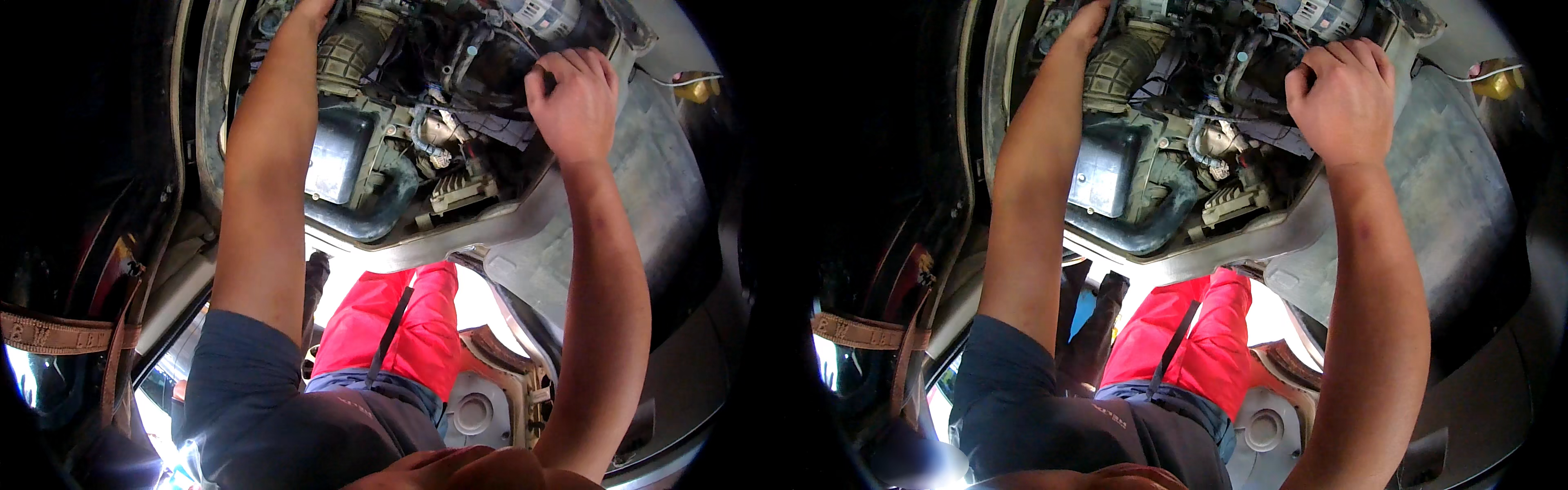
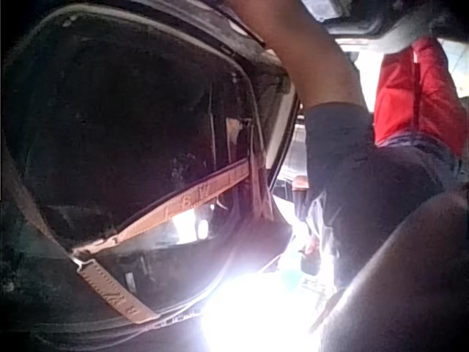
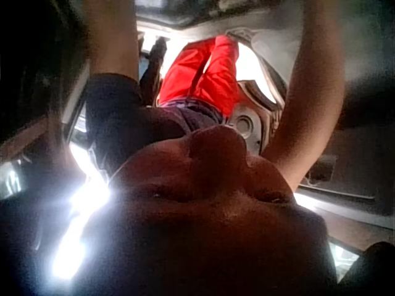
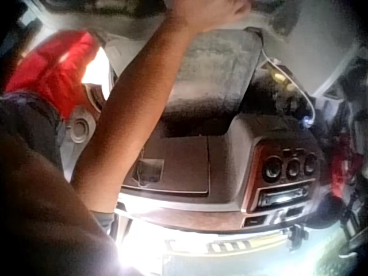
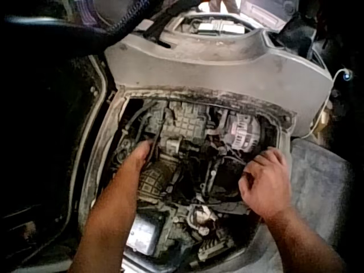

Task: The person lifts the front car seat to access the engine compartment and manipulates various wires and components within the engine bay. The person continues to adjust and connect wires by hand while working under the dashboard area.

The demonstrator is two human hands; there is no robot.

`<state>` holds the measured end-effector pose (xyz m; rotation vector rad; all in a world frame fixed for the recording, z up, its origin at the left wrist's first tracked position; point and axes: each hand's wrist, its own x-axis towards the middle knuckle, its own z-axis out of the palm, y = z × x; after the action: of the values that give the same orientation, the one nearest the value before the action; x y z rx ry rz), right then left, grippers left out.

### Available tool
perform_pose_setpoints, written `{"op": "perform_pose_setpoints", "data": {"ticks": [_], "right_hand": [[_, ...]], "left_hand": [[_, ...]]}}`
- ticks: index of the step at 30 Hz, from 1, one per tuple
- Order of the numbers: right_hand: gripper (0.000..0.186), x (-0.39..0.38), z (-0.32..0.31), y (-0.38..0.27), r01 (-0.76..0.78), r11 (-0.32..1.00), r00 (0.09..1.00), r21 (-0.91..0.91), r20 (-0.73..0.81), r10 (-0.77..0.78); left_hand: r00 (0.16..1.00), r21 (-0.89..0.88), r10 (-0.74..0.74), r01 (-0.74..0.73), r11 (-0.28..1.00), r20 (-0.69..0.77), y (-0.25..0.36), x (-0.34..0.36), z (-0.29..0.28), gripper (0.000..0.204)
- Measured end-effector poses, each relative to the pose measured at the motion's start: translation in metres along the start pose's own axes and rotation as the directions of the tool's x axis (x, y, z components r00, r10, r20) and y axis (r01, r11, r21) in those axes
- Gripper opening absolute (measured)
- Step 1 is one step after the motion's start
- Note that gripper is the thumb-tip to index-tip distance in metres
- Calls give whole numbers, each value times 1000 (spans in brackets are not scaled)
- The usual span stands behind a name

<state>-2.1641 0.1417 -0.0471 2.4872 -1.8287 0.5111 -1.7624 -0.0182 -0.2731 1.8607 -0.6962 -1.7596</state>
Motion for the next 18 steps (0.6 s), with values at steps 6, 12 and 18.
{"op": "perform_pose_setpoints", "data": {"ticks": [6,12,18], "right_hand": [[11,0,0,0,6,1000,1000,0,4,-6],[11,3,-1,-2,18,1000,1000,15,-7,-18],[11,-2,0,2,-2,1000,1000,-2,17,2]], "left_hand": [[998,-22,44,-45,999,-36,1,-2,9,39],[993,-73,38,-30,997,108,-7,19,-21,39],[998,30,39,-37,999,-44,8,-16,15,40]]}}
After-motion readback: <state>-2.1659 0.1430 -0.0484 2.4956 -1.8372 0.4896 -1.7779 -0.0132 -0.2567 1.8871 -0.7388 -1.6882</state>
